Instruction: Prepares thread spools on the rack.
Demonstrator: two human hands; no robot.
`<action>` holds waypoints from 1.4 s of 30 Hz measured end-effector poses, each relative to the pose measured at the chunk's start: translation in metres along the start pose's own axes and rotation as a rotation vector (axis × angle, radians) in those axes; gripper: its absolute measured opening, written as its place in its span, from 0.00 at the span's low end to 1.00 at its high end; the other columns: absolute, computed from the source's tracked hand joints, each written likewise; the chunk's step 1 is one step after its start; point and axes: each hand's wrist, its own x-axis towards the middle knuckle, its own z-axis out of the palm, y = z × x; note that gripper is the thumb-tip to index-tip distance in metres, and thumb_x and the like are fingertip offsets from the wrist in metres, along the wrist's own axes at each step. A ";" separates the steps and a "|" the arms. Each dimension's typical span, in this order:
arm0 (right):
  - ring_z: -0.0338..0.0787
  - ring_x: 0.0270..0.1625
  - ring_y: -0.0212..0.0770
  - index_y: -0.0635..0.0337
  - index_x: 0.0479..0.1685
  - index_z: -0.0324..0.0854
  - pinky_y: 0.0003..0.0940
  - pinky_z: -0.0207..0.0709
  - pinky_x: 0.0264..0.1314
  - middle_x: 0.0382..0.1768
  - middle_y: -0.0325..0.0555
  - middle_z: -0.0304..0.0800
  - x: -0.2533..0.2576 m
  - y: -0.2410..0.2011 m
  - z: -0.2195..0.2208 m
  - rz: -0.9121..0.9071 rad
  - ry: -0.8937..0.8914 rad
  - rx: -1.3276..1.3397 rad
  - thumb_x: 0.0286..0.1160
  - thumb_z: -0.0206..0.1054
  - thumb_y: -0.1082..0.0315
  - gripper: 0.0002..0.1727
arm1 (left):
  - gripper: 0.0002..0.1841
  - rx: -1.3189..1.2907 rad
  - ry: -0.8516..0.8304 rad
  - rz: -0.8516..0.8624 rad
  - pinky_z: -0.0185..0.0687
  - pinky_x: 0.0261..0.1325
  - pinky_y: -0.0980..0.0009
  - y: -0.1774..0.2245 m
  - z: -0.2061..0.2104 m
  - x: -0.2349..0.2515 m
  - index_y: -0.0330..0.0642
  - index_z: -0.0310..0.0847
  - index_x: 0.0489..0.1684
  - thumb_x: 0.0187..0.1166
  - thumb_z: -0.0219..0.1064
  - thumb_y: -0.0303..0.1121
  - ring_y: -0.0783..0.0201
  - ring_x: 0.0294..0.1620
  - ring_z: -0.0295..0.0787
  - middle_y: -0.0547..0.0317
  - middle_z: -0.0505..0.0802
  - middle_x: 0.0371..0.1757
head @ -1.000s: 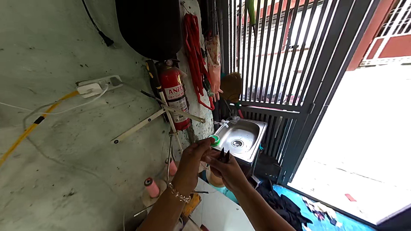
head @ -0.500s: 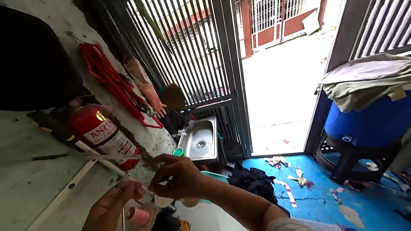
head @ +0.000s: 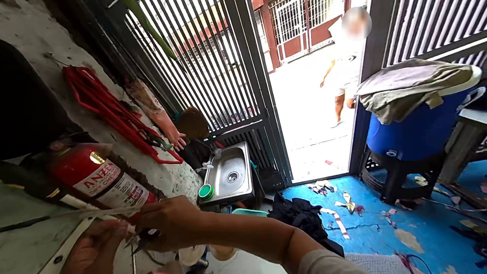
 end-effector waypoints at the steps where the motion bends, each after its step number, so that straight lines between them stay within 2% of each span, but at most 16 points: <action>1: 0.92 0.37 0.54 0.71 0.32 0.90 0.49 0.82 0.35 0.36 0.58 0.92 0.000 0.002 0.001 -0.005 0.011 -0.008 0.57 0.77 0.77 0.06 | 0.04 -0.048 0.042 -0.094 0.84 0.45 0.83 0.000 0.002 -0.001 0.48 0.74 0.46 0.84 0.57 0.26 0.86 0.38 0.86 0.85 0.87 0.36; 3: 0.92 0.37 0.54 0.71 0.32 0.90 0.49 0.82 0.35 0.36 0.59 0.91 0.000 0.005 0.002 -0.001 0.023 -0.013 0.57 0.76 0.78 0.05 | 0.06 -0.072 0.112 -0.292 0.83 0.39 0.83 0.005 0.005 -0.004 0.52 0.73 0.43 0.91 0.53 0.35 0.84 0.33 0.86 0.83 0.86 0.31; 6: 0.92 0.37 0.54 0.71 0.32 0.90 0.49 0.82 0.35 0.36 0.58 0.91 -0.001 0.007 0.004 0.015 0.021 -0.025 0.58 0.76 0.78 0.05 | 0.12 -0.126 0.124 -0.464 0.84 0.36 0.79 0.002 0.008 -0.011 0.57 0.73 0.42 0.93 0.48 0.46 0.81 0.29 0.85 0.82 0.84 0.27; 10: 0.92 0.39 0.55 0.71 0.34 0.90 0.50 0.82 0.37 0.37 0.59 0.91 -0.002 0.009 0.008 0.035 0.008 -0.011 0.60 0.76 0.77 0.06 | 0.15 -0.298 0.071 -0.574 0.84 0.36 0.79 0.007 0.014 -0.020 0.70 0.75 0.47 0.94 0.41 0.53 0.83 0.30 0.85 0.87 0.87 0.32; 13: 0.92 0.39 0.55 0.72 0.35 0.90 0.51 0.82 0.37 0.37 0.59 0.91 -0.003 0.010 0.011 0.034 0.007 0.008 0.58 0.76 0.78 0.07 | 0.20 -0.472 -0.004 -0.572 0.85 0.32 0.77 0.008 0.016 -0.022 0.76 0.79 0.48 0.94 0.36 0.54 0.82 0.28 0.86 0.87 0.89 0.27; 15: 0.92 0.39 0.55 0.72 0.35 0.90 0.53 0.82 0.37 0.38 0.60 0.91 -0.003 0.011 0.010 0.059 -0.007 0.038 0.59 0.76 0.78 0.07 | 0.23 -0.546 -0.076 -0.556 0.87 0.37 0.72 0.006 0.013 -0.021 0.76 0.80 0.45 0.94 0.34 0.55 0.79 0.32 0.89 0.84 0.90 0.27; 18: 0.90 0.36 0.50 0.74 0.35 0.89 0.48 0.80 0.37 0.35 0.59 0.91 -0.001 0.017 0.005 0.117 0.013 0.174 0.67 0.73 0.76 0.06 | 0.27 -0.543 -0.146 -0.490 0.86 0.38 0.76 0.001 0.004 -0.020 0.74 0.83 0.31 0.94 0.36 0.53 0.80 0.28 0.87 0.83 0.89 0.22; 21: 0.86 0.36 0.39 0.77 0.41 0.89 0.34 0.79 0.40 0.38 0.58 0.91 -0.001 0.020 -0.008 0.148 0.053 0.342 0.71 0.70 0.76 0.09 | 0.21 -0.258 -0.165 -0.251 0.82 0.44 0.83 -0.007 -0.005 -0.022 0.62 0.82 0.36 0.94 0.41 0.35 0.85 0.34 0.85 0.87 0.89 0.29; 23: 0.87 0.40 0.41 0.77 0.40 0.89 0.34 0.80 0.43 0.45 0.61 0.90 -0.004 0.012 -0.012 0.134 0.098 0.327 0.70 0.71 0.76 0.08 | 0.14 -0.022 -0.141 -0.032 0.80 0.50 0.85 -0.010 -0.004 -0.026 0.54 0.86 0.41 0.88 0.53 0.27 0.91 0.41 0.85 0.91 0.93 0.38; 25: 0.89 0.42 0.45 0.74 0.35 0.89 0.41 0.82 0.42 0.45 0.61 0.88 -0.011 -0.001 -0.009 0.125 0.138 0.238 0.66 0.74 0.76 0.07 | 0.09 0.089 -0.083 0.062 0.81 0.53 0.85 -0.010 0.001 -0.029 0.44 0.86 0.42 0.84 0.58 0.24 0.93 0.43 0.84 0.91 0.91 0.40; 27: 0.90 0.39 0.47 0.71 0.34 0.90 0.43 0.83 0.37 0.44 0.60 0.89 -0.021 -0.011 -0.004 0.109 0.167 0.154 0.62 0.76 0.76 0.06 | 0.09 0.075 -0.062 -0.001 0.81 0.49 0.86 -0.003 0.008 -0.032 0.42 0.85 0.42 0.83 0.57 0.23 0.93 0.40 0.84 0.90 0.90 0.38; 31: 0.90 0.36 0.47 0.67 0.35 0.92 0.41 0.83 0.32 0.44 0.59 0.90 -0.042 -0.018 0.008 0.101 0.164 0.076 0.61 0.78 0.75 0.05 | 0.12 -0.083 -0.088 -0.287 0.83 0.45 0.83 0.000 0.010 -0.032 0.50 0.85 0.44 0.88 0.52 0.31 0.86 0.38 0.86 0.82 0.93 0.41; 35: 0.91 0.37 0.48 0.66 0.39 0.92 0.42 0.84 0.33 0.44 0.59 0.89 -0.064 -0.026 0.014 0.152 0.084 0.084 0.63 0.77 0.74 0.07 | 0.14 -0.297 -0.083 -0.466 0.88 0.40 0.80 0.001 0.010 -0.033 0.52 0.82 0.47 0.93 0.46 0.34 0.80 0.29 0.88 0.79 0.91 0.32; 39: 0.91 0.36 0.47 0.61 0.38 0.93 0.41 0.84 0.32 0.43 0.56 0.91 -0.096 -0.029 0.031 0.185 0.067 0.055 0.60 0.79 0.73 0.07 | 0.16 -0.502 -0.106 -0.577 0.90 0.38 0.78 0.002 0.012 -0.031 0.59 0.83 0.46 0.95 0.45 0.39 0.77 0.30 0.91 0.78 0.94 0.34; 41: 0.91 0.35 0.45 0.58 0.36 0.91 0.39 0.85 0.30 0.41 0.53 0.90 -0.116 -0.028 0.046 0.175 0.047 0.045 0.58 0.78 0.72 0.08 | 0.15 -0.534 -0.085 -0.626 0.84 0.27 0.85 0.007 0.013 -0.032 0.58 0.81 0.47 0.95 0.45 0.40 0.82 0.23 0.85 0.77 0.93 0.33; 42: 0.91 0.34 0.45 0.57 0.36 0.91 0.40 0.85 0.29 0.39 0.52 0.90 -0.125 -0.029 0.050 0.186 -0.007 0.058 0.57 0.78 0.72 0.08 | 0.14 -0.556 -0.087 -0.651 0.76 0.20 0.88 0.008 0.013 -0.031 0.56 0.79 0.48 0.95 0.45 0.40 0.84 0.17 0.78 0.77 0.89 0.30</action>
